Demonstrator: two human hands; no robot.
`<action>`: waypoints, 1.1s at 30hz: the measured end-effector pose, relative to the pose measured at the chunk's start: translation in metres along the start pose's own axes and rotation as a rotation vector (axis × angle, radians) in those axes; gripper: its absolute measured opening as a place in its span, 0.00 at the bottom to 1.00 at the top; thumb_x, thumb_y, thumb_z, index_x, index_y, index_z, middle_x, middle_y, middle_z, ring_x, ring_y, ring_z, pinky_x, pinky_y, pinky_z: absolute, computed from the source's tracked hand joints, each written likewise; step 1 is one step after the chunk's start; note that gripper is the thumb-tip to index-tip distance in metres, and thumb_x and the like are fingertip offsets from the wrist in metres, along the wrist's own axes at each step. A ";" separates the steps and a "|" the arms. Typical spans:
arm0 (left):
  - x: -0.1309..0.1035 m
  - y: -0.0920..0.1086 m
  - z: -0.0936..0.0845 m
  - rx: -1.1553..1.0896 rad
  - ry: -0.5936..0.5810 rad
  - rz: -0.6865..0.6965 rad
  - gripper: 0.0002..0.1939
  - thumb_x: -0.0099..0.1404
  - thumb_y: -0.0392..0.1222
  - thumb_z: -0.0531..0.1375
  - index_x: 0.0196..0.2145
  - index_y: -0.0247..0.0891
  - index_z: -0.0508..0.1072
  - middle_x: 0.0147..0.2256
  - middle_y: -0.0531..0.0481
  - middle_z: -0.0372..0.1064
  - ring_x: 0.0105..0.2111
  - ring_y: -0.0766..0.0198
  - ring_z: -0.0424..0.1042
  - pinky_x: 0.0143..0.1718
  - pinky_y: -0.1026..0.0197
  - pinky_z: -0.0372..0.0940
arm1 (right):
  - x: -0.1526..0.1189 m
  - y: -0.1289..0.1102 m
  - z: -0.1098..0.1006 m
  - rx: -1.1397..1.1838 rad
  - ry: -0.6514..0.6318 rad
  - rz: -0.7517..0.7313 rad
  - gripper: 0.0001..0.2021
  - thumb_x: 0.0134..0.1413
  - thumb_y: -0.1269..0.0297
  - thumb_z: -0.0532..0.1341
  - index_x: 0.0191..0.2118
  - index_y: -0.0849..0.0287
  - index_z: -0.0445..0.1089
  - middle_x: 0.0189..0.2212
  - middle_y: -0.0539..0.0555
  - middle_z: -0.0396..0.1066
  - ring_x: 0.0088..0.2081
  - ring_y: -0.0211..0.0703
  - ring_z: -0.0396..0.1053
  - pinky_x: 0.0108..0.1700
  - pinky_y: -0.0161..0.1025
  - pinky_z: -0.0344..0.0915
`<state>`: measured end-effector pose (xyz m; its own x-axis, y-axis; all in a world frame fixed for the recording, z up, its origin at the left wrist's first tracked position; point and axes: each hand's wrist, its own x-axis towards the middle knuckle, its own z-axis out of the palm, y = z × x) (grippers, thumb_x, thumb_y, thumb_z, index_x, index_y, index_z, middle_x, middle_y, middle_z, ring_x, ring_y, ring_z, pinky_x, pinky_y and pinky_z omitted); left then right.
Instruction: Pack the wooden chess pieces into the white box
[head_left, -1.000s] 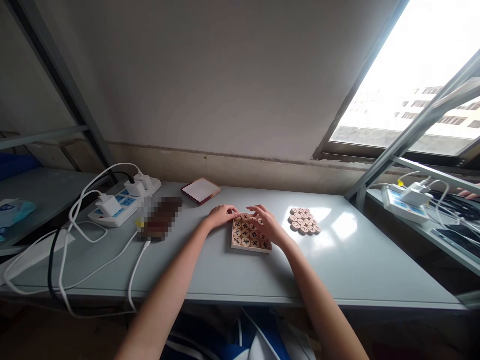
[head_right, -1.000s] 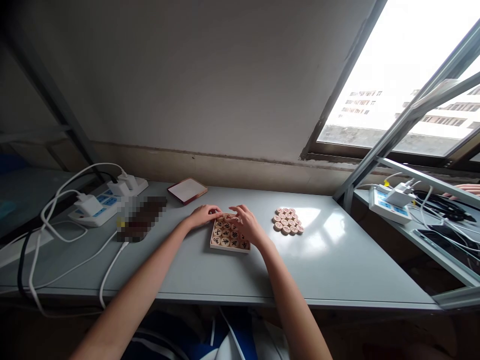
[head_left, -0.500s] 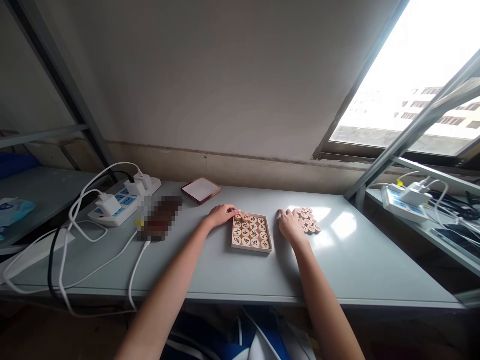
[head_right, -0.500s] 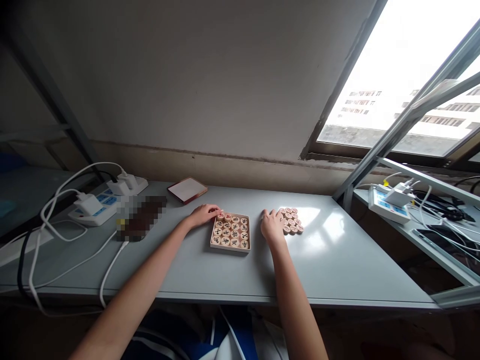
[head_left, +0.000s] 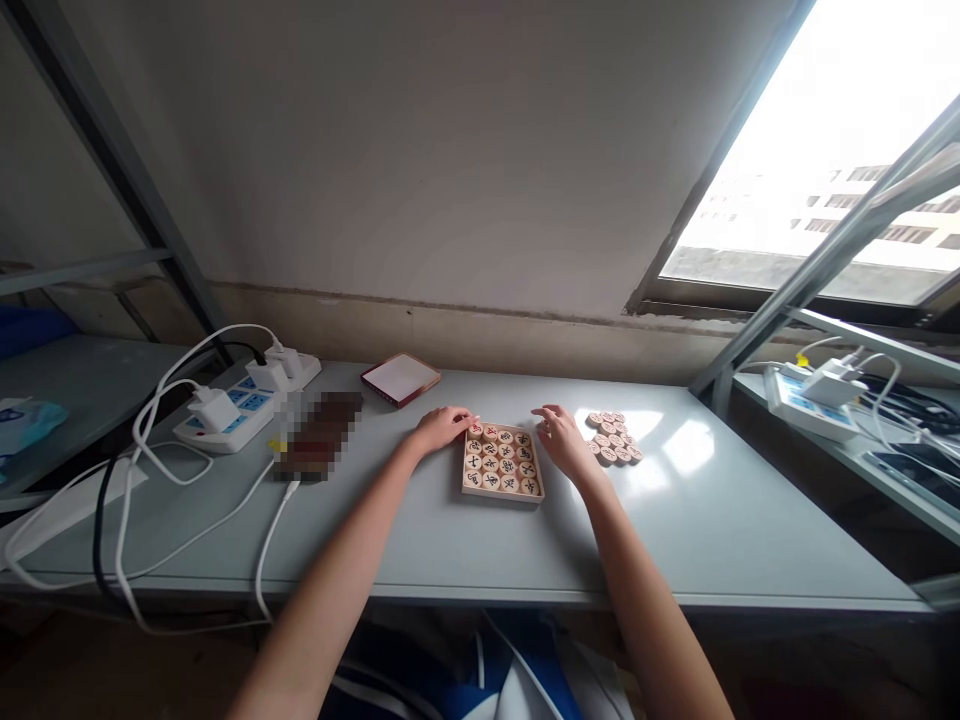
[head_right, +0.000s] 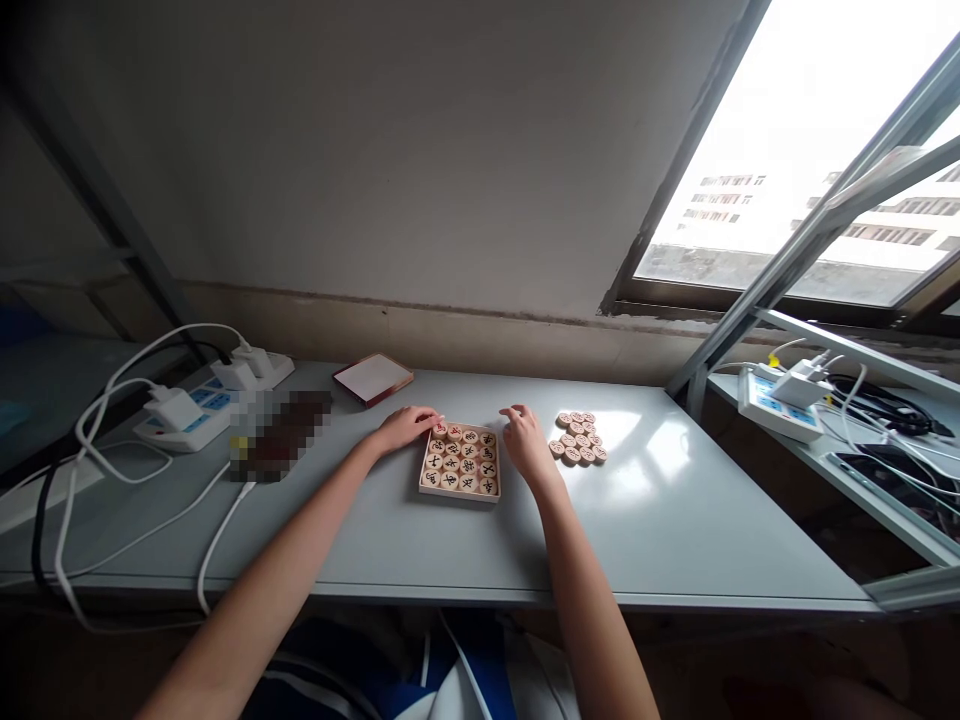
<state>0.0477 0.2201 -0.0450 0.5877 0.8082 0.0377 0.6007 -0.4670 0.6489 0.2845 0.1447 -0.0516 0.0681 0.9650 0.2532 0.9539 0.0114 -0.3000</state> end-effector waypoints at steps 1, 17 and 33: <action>0.000 0.000 0.000 0.005 0.000 0.001 0.24 0.63 0.58 0.45 0.35 0.40 0.73 0.32 0.49 0.73 0.32 0.59 0.68 0.33 0.63 0.58 | 0.000 -0.002 -0.001 -0.020 0.016 0.006 0.19 0.55 0.73 0.48 0.52 0.62 0.63 0.51 0.60 0.60 0.51 0.47 0.60 0.50 0.40 0.60; -0.001 0.003 -0.001 0.006 0.007 -0.012 0.19 0.63 0.54 0.48 0.38 0.41 0.73 0.36 0.49 0.73 0.37 0.58 0.69 0.35 0.62 0.60 | -0.004 -0.018 -0.015 -0.083 0.109 -0.014 0.11 0.57 0.63 0.52 0.40 0.57 0.69 0.38 0.54 0.70 0.39 0.44 0.67 0.39 0.40 0.58; -0.002 0.003 -0.001 0.026 0.019 0.007 0.18 0.61 0.53 0.49 0.38 0.42 0.73 0.36 0.50 0.73 0.37 0.58 0.69 0.36 0.62 0.61 | -0.007 -0.035 -0.013 0.322 -0.106 -0.274 0.11 0.57 0.61 0.54 0.43 0.52 0.69 0.39 0.52 0.67 0.36 0.38 0.67 0.37 0.35 0.64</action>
<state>0.0481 0.2176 -0.0427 0.5816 0.8115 0.0570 0.6104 -0.4816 0.6289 0.2541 0.1337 -0.0307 -0.2208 0.9364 0.2728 0.7917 0.3354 -0.5106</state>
